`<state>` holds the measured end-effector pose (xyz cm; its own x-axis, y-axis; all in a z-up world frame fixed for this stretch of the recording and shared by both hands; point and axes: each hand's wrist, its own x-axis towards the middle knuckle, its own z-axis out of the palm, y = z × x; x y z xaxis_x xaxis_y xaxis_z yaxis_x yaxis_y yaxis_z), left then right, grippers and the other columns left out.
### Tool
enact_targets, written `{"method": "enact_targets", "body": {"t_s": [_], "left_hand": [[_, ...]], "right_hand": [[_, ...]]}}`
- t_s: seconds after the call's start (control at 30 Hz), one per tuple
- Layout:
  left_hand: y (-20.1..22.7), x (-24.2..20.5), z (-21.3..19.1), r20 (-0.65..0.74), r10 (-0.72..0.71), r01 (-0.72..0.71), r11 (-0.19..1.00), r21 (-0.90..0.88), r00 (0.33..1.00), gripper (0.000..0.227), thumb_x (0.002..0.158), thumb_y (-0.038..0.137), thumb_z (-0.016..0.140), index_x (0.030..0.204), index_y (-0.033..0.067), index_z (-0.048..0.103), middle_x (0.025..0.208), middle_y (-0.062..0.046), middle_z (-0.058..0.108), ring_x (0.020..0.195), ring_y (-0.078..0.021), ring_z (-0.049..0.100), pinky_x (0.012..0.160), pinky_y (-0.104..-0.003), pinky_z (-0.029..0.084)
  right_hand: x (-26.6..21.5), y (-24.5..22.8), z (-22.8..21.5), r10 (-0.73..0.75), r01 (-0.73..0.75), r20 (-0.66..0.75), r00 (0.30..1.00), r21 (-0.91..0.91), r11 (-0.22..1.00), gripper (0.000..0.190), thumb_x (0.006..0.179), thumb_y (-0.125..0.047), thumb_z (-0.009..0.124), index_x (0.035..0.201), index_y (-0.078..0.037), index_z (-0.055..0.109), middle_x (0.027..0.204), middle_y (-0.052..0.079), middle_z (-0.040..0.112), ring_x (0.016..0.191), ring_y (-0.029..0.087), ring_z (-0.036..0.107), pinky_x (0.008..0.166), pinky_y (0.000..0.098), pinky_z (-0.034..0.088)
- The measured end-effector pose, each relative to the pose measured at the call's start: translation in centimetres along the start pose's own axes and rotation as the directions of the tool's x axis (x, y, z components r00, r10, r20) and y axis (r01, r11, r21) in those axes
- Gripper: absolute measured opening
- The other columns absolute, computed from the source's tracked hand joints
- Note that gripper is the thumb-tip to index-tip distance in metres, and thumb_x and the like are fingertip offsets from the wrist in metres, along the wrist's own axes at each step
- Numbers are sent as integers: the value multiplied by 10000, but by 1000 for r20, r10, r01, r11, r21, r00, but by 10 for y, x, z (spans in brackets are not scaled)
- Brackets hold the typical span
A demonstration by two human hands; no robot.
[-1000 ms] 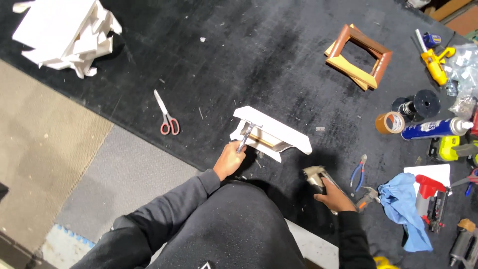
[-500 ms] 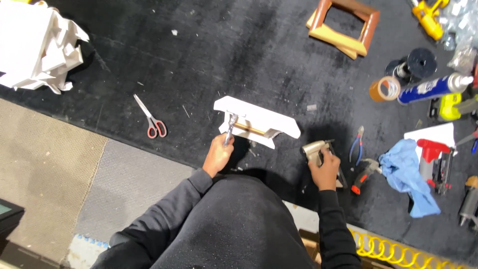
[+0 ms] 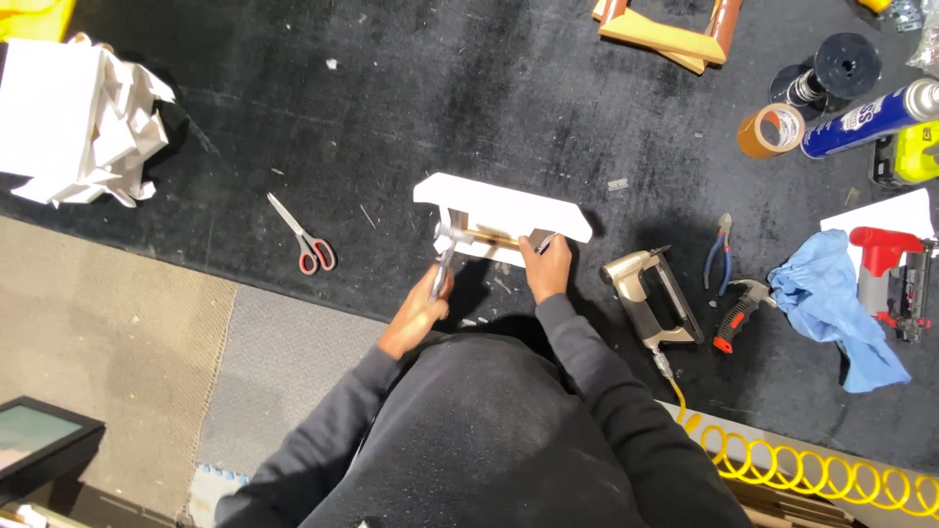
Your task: Stretching canvas over a small wooden frame using canvas pliers to tension the fabric and a pneumatic stapler to secure it to the back of the frame.
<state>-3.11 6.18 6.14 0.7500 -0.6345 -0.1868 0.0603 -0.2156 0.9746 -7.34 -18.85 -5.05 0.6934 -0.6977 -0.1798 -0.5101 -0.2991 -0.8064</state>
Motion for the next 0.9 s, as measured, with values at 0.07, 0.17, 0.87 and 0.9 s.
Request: {"method": "enact_targets", "body": {"t_s": [0.07, 0.17, 0.87, 0.9], "left_hand": [[4, -20, -8, -3, -10, 10, 999, 32, 1000, 223, 655, 78, 565, 872, 89, 515, 759, -100, 470, 751, -281, 510, 689, -417, 448], [7, -37, -17, -50, -28, 31, 997, 73, 998, 244, 654, 44, 558, 893, 89, 529, 734, -83, 485, 721, -262, 516, 666, -399, 443], [141, 64, -7, -191, 200, -155, 961, 230, 961, 343, 851, 165, 763, 1116, 105, 553, 1145, -144, 712, 1098, -371, 663, 935, -462, 491], [134, 65, -11, -172, 197, -142, 946, 291, 965, 341, 830, 170, 782, 1034, 101, 517, 1125, -138, 729, 1043, -405, 676, 876, -480, 506]], "right_hand": [[-1, -35, -13, -60, 62, -41, 997, 28, 998, 430, 845, -178, 796, 1163, -14, 557, 1123, 223, 685, 1158, 392, 647, 961, 487, 536], [2, -80, -40, -249, 252, -113, 962, 12, 968, 529, 794, -37, 705, 1281, -14, 499, 1137, 254, 642, 1119, 459, 629, 912, 536, 531], [-74, -176, 53, -719, 495, 444, 535, -854, -159, 94, 928, -205, 636, 882, -144, 690, 805, 21, 590, 782, 229, 568, 833, 421, 420], [-85, -174, 58, -761, 467, 411, 502, -869, -162, 115, 945, -209, 621, 867, -147, 678, 794, 0, 570, 771, 210, 553, 836, 397, 417]]}}
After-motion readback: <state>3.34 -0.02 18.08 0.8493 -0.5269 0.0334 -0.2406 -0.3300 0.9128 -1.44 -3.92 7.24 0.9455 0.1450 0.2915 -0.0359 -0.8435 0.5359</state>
